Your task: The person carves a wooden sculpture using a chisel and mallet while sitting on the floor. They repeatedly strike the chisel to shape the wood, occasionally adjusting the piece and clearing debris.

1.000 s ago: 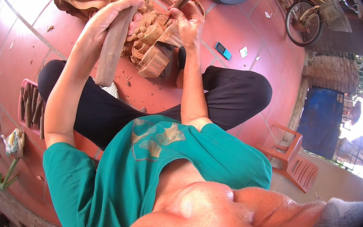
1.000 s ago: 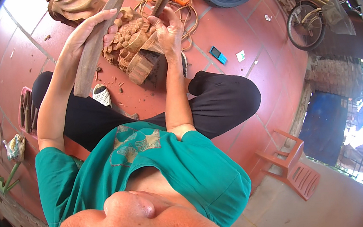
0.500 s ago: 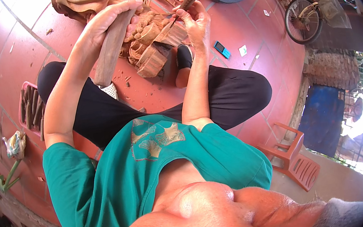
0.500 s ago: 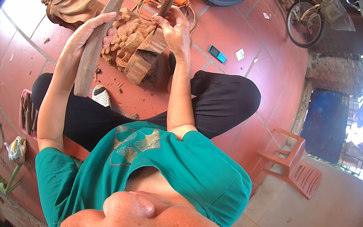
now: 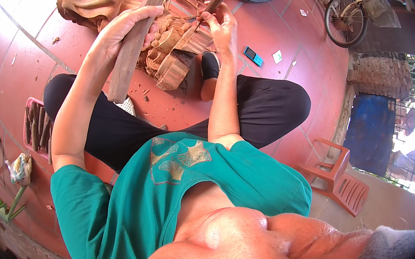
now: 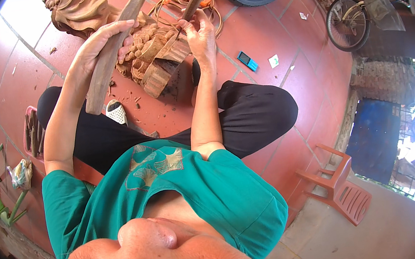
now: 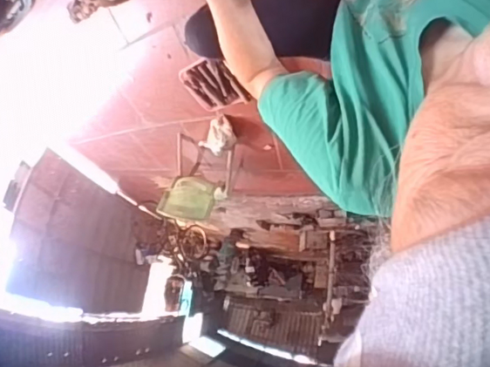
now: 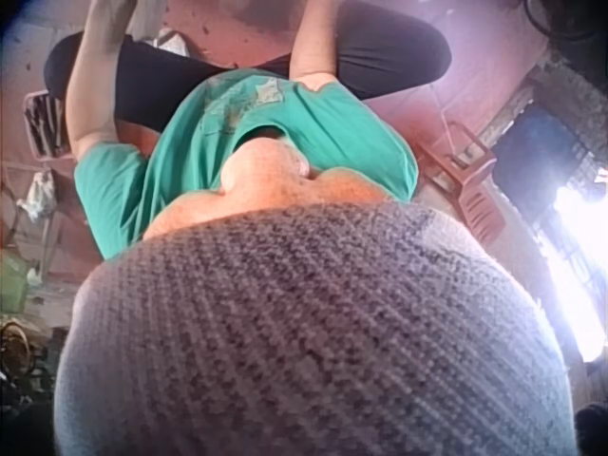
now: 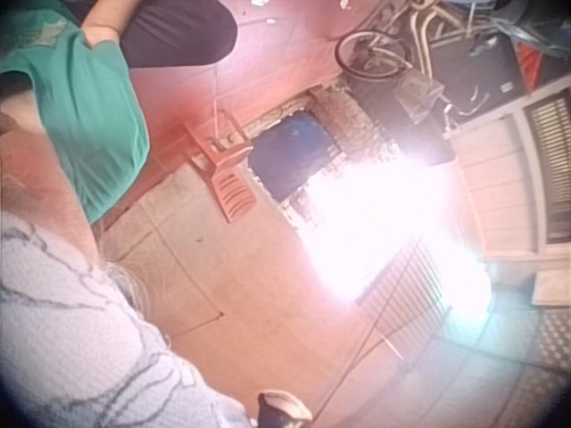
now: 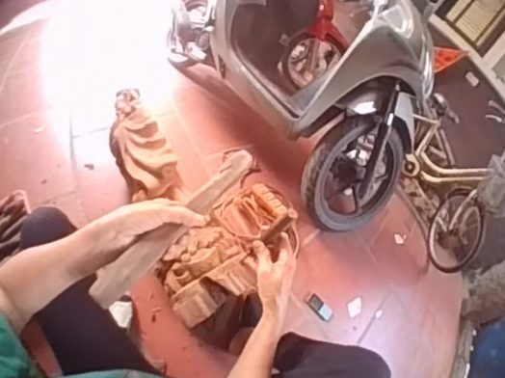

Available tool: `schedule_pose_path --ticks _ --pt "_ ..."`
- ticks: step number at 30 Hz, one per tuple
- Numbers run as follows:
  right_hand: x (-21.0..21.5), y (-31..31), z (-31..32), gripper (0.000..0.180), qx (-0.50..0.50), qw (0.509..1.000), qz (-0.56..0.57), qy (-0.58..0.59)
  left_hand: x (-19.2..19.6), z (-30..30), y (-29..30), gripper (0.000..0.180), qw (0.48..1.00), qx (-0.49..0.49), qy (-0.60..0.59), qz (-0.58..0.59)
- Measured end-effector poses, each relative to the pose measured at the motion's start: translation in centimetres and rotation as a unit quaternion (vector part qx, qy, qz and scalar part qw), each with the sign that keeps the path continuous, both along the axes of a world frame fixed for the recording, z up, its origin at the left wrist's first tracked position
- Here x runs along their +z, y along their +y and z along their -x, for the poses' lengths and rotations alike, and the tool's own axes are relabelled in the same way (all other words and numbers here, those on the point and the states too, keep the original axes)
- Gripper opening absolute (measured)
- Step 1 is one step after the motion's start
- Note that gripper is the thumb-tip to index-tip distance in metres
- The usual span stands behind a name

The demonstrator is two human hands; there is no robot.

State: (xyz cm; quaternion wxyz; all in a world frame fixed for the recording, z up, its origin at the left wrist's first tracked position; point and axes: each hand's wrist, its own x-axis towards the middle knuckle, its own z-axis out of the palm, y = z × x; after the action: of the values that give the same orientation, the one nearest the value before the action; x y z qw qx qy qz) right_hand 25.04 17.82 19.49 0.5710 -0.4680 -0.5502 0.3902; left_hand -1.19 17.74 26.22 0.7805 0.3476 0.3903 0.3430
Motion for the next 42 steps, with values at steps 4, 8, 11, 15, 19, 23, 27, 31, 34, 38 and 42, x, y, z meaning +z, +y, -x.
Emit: schedule_pose_path --ticks 4,8,11,15,19,23,27,31,34,38,42 --pt "0.2 0.0 -0.2 0.021 0.011 0.999 -0.005 -0.030 0.2 0.1 0.0 0.037 1.000 -0.006 0.006 -0.011" --pt "0.5 -0.1 0.1 0.024 0.009 0.998 -0.006 -0.064 0.4 0.1 -0.3 0.036 0.998 -0.010 0.012 -0.057" --pt "0.2 -0.1 0.4 0.023 -0.030 0.996 -0.006 -0.086 1.5 0.0 -0.6 0.037 0.991 -0.014 0.062 -0.120" --pt "0.4 -0.3 0.7 0.026 -0.001 0.991 -0.009 -0.131 2.5 -0.1 -1.1 0.039 0.937 0.091 0.089 -0.326" --pt "0.5 -0.6 1.0 0.026 -0.011 0.987 -0.024 -0.160 4.1 0.3 -1.5 0.057 0.896 0.183 0.102 -0.392" --pt "0.5 -0.7 1.1 0.023 -0.006 0.990 -0.029 -0.140 4.5 0.3 -1.6 0.049 0.840 0.156 0.198 -0.482" --pt "1.3 -1.0 1.3 0.024 -0.023 0.980 -0.049 -0.191 2.9 0.6 -1.7 0.060 0.781 -0.051 0.421 -0.459" --pt "1.8 -1.4 1.4 0.024 -0.017 0.984 -0.040 -0.175 3.3 0.4 -2.2 0.060 0.813 -0.025 0.371 -0.448" --pt "2.3 -1.8 1.7 0.024 -0.023 0.983 -0.030 -0.180 4.4 0.3 -2.7 0.058 0.806 0.066 0.309 -0.501" --pt "2.4 -2.0 1.5 0.024 -0.017 0.982 -0.038 -0.183 4.9 0.5 -3.7 0.053 0.814 0.185 0.254 -0.488" --pt "3.3 -2.4 1.8 0.022 -0.004 0.987 -0.019 -0.162 5.7 0.4 -4.1 0.056 0.794 0.133 0.329 -0.494"
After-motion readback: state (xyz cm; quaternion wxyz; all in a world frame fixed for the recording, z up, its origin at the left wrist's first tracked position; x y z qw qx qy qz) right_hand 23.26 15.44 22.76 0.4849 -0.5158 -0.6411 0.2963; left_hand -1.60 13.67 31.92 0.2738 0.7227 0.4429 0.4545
